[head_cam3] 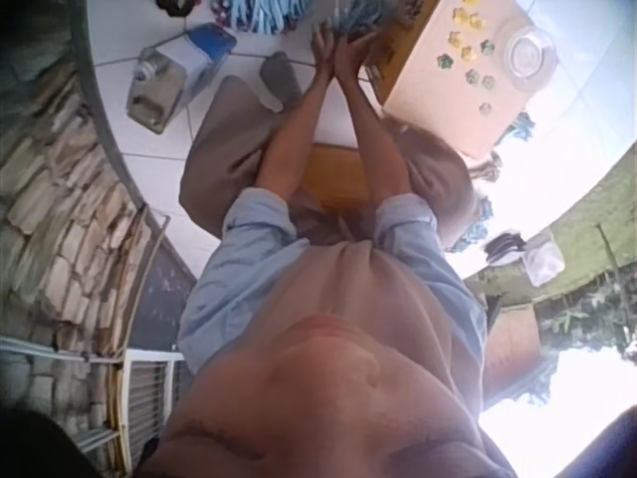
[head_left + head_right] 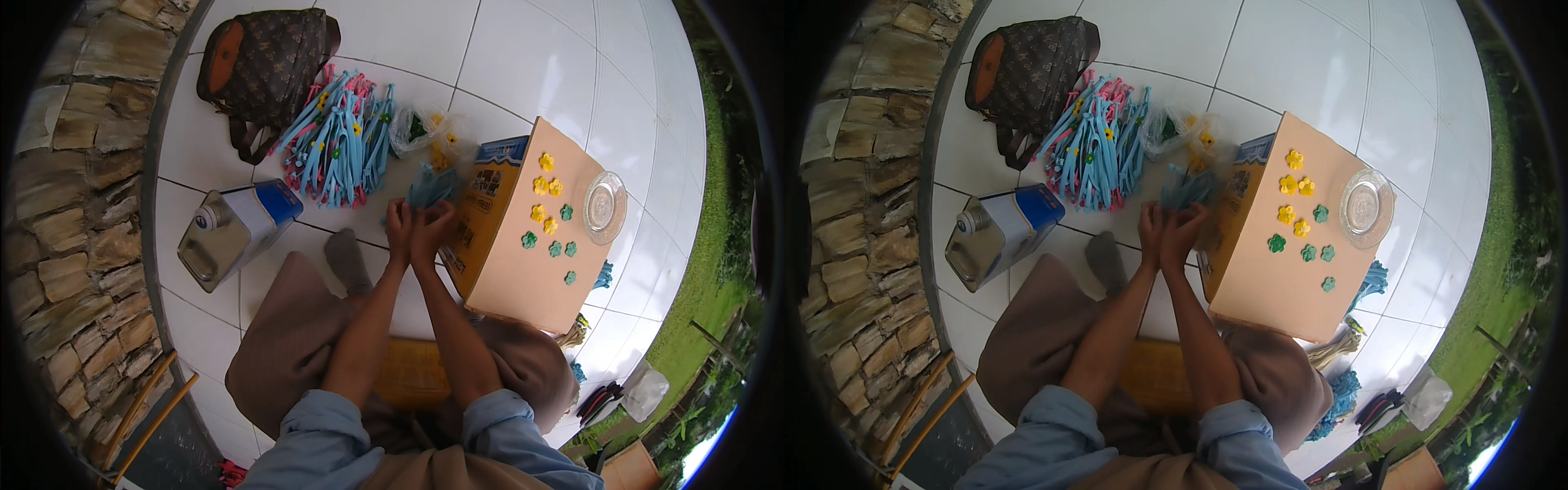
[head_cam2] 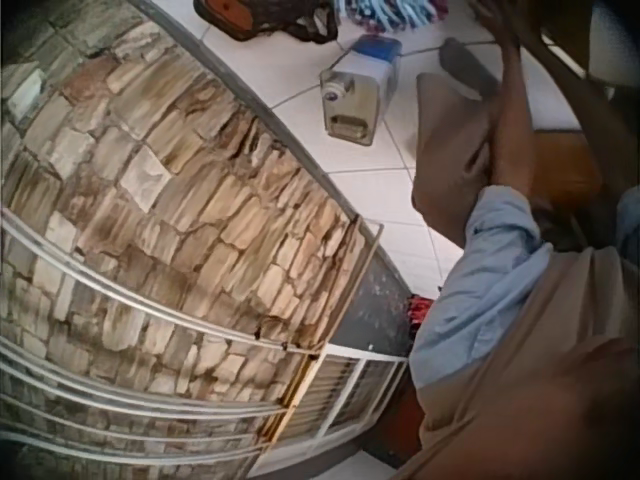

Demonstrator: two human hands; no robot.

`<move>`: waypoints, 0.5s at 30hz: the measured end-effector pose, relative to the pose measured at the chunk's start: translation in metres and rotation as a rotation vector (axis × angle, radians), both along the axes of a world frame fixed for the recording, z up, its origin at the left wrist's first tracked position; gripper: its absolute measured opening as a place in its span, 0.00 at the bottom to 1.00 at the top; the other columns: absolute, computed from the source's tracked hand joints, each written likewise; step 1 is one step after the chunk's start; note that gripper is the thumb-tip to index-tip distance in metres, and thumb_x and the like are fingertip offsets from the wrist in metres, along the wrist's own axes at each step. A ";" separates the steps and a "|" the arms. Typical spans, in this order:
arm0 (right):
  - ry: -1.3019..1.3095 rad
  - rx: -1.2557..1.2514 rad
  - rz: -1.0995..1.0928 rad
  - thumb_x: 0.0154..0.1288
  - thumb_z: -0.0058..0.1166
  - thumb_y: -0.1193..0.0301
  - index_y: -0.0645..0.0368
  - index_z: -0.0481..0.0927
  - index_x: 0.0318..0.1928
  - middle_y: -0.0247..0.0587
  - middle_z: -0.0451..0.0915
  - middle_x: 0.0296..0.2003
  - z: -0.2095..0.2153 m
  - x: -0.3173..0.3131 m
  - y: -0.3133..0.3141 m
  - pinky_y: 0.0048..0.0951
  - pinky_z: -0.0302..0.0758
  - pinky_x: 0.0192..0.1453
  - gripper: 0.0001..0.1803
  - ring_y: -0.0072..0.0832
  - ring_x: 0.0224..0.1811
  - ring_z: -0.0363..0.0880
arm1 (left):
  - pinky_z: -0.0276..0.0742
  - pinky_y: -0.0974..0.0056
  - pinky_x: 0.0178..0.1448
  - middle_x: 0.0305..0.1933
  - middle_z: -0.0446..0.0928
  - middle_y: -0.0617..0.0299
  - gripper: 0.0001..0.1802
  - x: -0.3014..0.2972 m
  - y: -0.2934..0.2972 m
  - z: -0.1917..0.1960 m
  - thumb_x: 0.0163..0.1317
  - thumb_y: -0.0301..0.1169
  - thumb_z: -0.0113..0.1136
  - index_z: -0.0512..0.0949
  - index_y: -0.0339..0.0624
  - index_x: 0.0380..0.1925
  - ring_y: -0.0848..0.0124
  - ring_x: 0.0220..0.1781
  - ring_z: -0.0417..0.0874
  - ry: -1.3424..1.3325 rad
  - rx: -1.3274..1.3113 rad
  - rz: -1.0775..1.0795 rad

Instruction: The person applies adhesive and attaches small star-shaped decorations to light blue straps on a small cardboard surface.

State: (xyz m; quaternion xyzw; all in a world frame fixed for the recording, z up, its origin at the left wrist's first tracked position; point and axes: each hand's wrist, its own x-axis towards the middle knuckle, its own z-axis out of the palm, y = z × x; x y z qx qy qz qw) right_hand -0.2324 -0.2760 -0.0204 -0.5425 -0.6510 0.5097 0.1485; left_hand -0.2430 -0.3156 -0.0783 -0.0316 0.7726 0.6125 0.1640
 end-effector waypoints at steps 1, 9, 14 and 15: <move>0.069 0.027 0.020 0.56 0.53 0.73 0.63 0.60 0.51 0.44 0.68 0.36 0.003 0.003 0.002 0.34 0.65 0.46 0.24 0.34 0.40 0.69 | 0.67 0.63 0.40 0.31 0.72 0.55 0.11 -0.002 0.002 0.010 0.64 0.36 0.46 0.66 0.39 0.38 0.62 0.35 0.74 -0.059 0.089 0.007; 0.478 -0.023 0.120 0.57 0.50 0.77 0.62 0.53 0.55 0.51 0.69 0.42 0.084 0.018 0.000 0.32 0.69 0.44 0.27 0.33 0.39 0.72 | 0.65 0.70 0.39 0.34 0.65 0.66 0.11 -0.016 0.017 0.122 0.63 0.34 0.52 0.62 0.42 0.37 0.76 0.39 0.69 0.065 0.472 0.105; 0.588 0.094 0.303 0.57 0.54 0.77 0.62 0.51 0.58 0.45 0.71 0.33 0.167 0.044 0.032 0.27 0.71 0.40 0.32 0.29 0.36 0.73 | 0.65 0.75 0.41 0.40 0.72 0.67 0.12 -0.006 0.031 0.239 0.63 0.33 0.52 0.69 0.42 0.44 0.81 0.40 0.70 0.156 0.636 -0.074; 0.636 0.100 0.379 0.57 0.54 0.78 0.61 0.51 0.58 0.44 0.72 0.32 0.182 0.053 0.037 0.27 0.71 0.40 0.32 0.29 0.36 0.74 | 0.65 0.75 0.41 0.38 0.72 0.70 0.10 -0.003 0.029 0.264 0.63 0.34 0.52 0.71 0.42 0.41 0.82 0.39 0.70 0.102 0.690 -0.069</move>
